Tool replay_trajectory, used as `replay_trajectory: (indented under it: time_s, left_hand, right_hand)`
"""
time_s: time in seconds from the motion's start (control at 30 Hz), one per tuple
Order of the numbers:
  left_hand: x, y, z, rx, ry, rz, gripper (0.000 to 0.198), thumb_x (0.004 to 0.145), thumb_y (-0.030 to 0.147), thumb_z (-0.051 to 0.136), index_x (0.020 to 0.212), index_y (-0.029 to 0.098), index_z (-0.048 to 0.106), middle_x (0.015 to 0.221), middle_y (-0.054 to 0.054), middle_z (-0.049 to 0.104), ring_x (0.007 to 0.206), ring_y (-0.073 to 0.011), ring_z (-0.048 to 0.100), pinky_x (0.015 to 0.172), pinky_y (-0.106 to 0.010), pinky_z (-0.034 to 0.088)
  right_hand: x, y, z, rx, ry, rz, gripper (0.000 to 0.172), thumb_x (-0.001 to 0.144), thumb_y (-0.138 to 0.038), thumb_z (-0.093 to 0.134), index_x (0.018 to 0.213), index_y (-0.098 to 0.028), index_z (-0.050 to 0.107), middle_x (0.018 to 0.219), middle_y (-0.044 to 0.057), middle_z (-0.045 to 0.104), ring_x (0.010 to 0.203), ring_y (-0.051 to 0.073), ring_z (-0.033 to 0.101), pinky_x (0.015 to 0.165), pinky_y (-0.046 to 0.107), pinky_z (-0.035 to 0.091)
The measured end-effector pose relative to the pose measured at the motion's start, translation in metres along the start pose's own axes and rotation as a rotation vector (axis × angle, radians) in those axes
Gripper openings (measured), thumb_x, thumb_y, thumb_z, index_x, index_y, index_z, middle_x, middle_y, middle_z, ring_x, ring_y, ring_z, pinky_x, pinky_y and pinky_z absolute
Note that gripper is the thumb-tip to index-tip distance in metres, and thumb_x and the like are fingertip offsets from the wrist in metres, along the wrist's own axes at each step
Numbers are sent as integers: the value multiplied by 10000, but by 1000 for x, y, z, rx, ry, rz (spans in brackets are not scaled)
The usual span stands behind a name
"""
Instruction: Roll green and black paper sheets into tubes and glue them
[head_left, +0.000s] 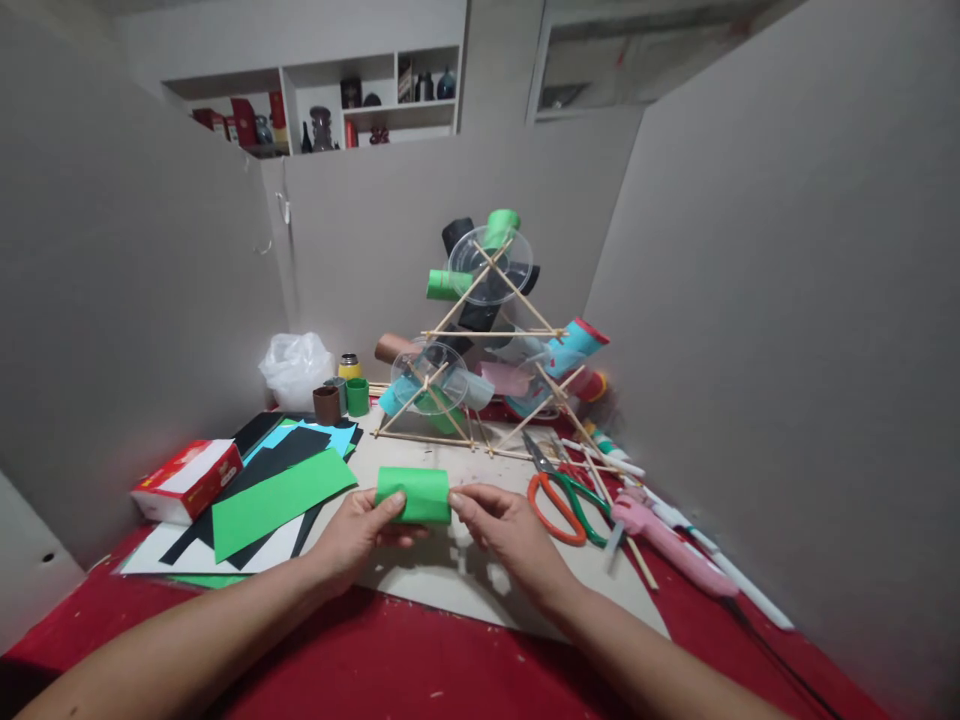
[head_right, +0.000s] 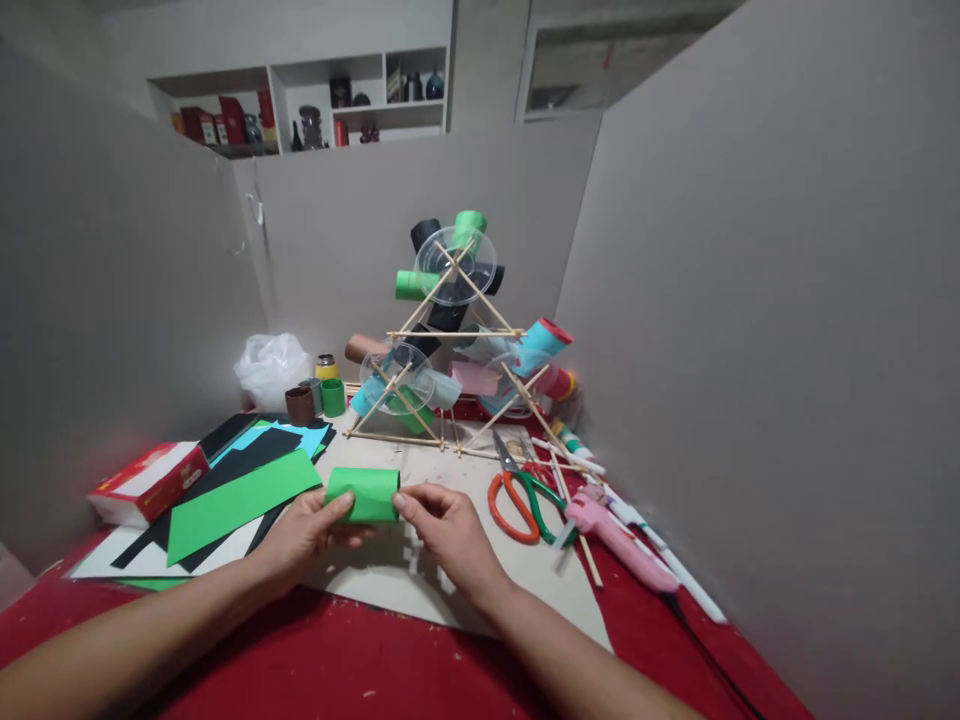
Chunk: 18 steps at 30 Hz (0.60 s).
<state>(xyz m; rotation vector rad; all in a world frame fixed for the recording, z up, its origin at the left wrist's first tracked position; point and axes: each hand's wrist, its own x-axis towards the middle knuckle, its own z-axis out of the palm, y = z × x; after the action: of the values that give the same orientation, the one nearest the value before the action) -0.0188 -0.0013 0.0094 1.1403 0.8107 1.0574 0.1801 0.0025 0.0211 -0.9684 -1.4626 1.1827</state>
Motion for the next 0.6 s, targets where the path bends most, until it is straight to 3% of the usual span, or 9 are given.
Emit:
replay_trajectory:
  time_s: [0.2,0.33,0.6]
  left_hand:
    - [-8,1,7,113,11,78,465,759,528,691,949,107,740,812,-109,739,676,-155,654,638,-220,495]
    - [-11,1,11,105,49,95,445,713,536,723,816,103,744,736,-90,728,607,-135,629,606,-209,473]
    - [-12,-6,9,66,-9,49,459,713,540,717,829,97,738,697,-92,726,588,-138,642,594,-210,475]
  right_hand:
    - [-8,3,11,-22,-2,-24,421,712,-540,703,533,-173,605,456,-59,391,468,101,318,475,255,236]
    - [-15,7,12,-42,5,-2,383,733,-521,699,593,-172,624,490,-54,409,492,110,340,487,254,245]
    - [-22,16,13,-107,59,-6,459,755,-527,676,504,-190,488,520,-47,379,531,122,327,523,270,258]
